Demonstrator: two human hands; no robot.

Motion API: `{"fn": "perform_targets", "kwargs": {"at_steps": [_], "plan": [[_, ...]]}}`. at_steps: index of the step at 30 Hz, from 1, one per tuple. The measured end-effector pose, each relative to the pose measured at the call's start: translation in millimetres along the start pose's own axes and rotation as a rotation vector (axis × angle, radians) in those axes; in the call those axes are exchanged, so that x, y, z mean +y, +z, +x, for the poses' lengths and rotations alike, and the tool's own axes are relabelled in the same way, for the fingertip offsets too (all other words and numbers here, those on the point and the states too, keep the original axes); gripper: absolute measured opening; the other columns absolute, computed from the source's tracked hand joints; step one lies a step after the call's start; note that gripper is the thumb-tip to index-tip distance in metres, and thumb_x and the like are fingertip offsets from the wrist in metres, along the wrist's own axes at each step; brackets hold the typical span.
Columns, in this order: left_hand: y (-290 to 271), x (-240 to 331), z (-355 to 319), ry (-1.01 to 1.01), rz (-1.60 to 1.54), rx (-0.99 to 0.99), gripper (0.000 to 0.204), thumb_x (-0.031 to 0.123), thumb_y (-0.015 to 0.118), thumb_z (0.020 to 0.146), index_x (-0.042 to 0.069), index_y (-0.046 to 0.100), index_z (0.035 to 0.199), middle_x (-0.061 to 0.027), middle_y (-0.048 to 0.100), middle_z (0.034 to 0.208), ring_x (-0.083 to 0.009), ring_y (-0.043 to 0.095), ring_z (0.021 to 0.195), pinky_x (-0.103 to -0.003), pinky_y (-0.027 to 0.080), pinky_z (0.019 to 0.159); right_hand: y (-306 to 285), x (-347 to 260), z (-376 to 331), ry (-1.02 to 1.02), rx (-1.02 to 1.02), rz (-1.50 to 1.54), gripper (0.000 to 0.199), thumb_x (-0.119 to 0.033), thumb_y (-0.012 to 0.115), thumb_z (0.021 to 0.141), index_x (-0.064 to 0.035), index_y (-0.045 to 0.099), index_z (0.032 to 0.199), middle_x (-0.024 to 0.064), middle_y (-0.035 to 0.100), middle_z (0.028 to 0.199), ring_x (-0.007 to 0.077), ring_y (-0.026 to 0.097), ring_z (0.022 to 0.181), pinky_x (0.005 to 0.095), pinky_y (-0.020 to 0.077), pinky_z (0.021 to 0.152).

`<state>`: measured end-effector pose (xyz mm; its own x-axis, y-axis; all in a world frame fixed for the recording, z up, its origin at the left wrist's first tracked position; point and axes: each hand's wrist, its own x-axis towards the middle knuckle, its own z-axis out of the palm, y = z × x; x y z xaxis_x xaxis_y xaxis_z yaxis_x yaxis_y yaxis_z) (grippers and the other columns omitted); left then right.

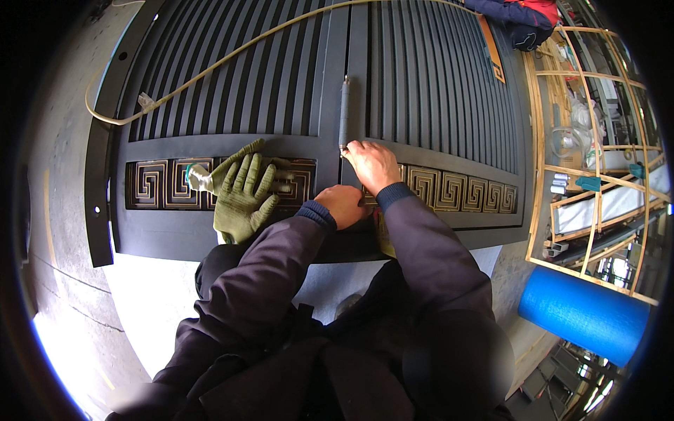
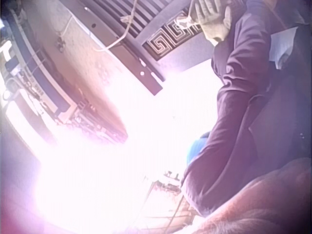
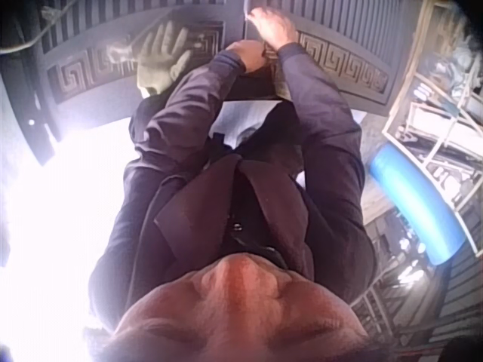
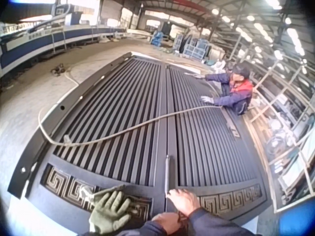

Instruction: The person applies a dark finish to the decorative Greek key patterns on a large metal gate using a small brush and a tin of finish. They repeatedly dip the brush and carefully paint the recessed patterns, then walk around the gate to continue the work.

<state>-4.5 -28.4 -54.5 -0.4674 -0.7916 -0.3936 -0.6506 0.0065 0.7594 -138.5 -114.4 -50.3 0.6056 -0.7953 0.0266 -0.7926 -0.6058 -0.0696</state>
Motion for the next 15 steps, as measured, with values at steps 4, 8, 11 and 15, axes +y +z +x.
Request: {"fn": "perform_targets", "kwargs": {"at_steps": [4, 8, 11, 15], "plan": [[-3.2, 1.3, -2.7, -0.017, -0.015, -0.014, 0.047, 0.046, 0.067, 0.097, 0.002, 0.08, 0.107, -0.0246, 0.078, 0.11, -0.0429, 0.074, 0.108, -0.051, 0.057, 0.1, -3.6, -1.7, 8.4, 0.094, -0.091, 0.026, 0.031, -0.034, 0.062, 0.108, -0.0047, 0.066, 0.101, 0.0166, 0.076, 0.097, 0.0382, 0.074, 0.088, 0.0485, 0.0598, 0.079], [-7.7, 4.5, -6.9, -0.02, -0.031, -0.014, 0.045, 0.045, 0.068, 0.097, 0.003, 0.08, 0.108, -0.0236, 0.078, 0.111, -0.0422, 0.074, 0.11, -0.051, 0.057, 0.101, -3.9, -1.1, 14.7, 0.096, -0.084, 0.036, 0.031, -0.035, 0.061, 0.109, -0.005, 0.065, 0.1, 0.0164, 0.075, 0.094, 0.0389, 0.073, 0.086, 0.0496, 0.0593, 0.076], [-11.4, 7.1, -9.8, -0.022, -0.041, -0.036, 0.046, 0.046, 0.068, 0.097, 0.004, 0.08, 0.11, -0.0232, 0.078, 0.113, -0.042, 0.073, 0.111, -0.05, 0.056, 0.101, -2.0, -0.7, 12.8, 0.086, -0.056, 0.025, 0.032, -0.036, 0.062, 0.108, -0.0054, 0.066, 0.099, 0.0161, 0.075, 0.094, 0.0383, 0.073, 0.087, 0.0495, 0.0592, 0.076], [-14.4, 7.9, -8.4, -0.014, -0.02, -0.046, 0.046, 0.046, 0.067, 0.098, 0.004, 0.08, 0.113, -0.0235, 0.078, 0.114, -0.042, 0.073, 0.112, -0.051, 0.056, 0.102, -0.6, -2.6, 4.4, 0.03, 0.038, -0.001, 0.031, -0.037, 0.065, 0.107, -0.0072, 0.067, 0.097, 0.0139, 0.075, 0.091, 0.0355, 0.074, 0.086, 0.0478, 0.0597, 0.075]]}}
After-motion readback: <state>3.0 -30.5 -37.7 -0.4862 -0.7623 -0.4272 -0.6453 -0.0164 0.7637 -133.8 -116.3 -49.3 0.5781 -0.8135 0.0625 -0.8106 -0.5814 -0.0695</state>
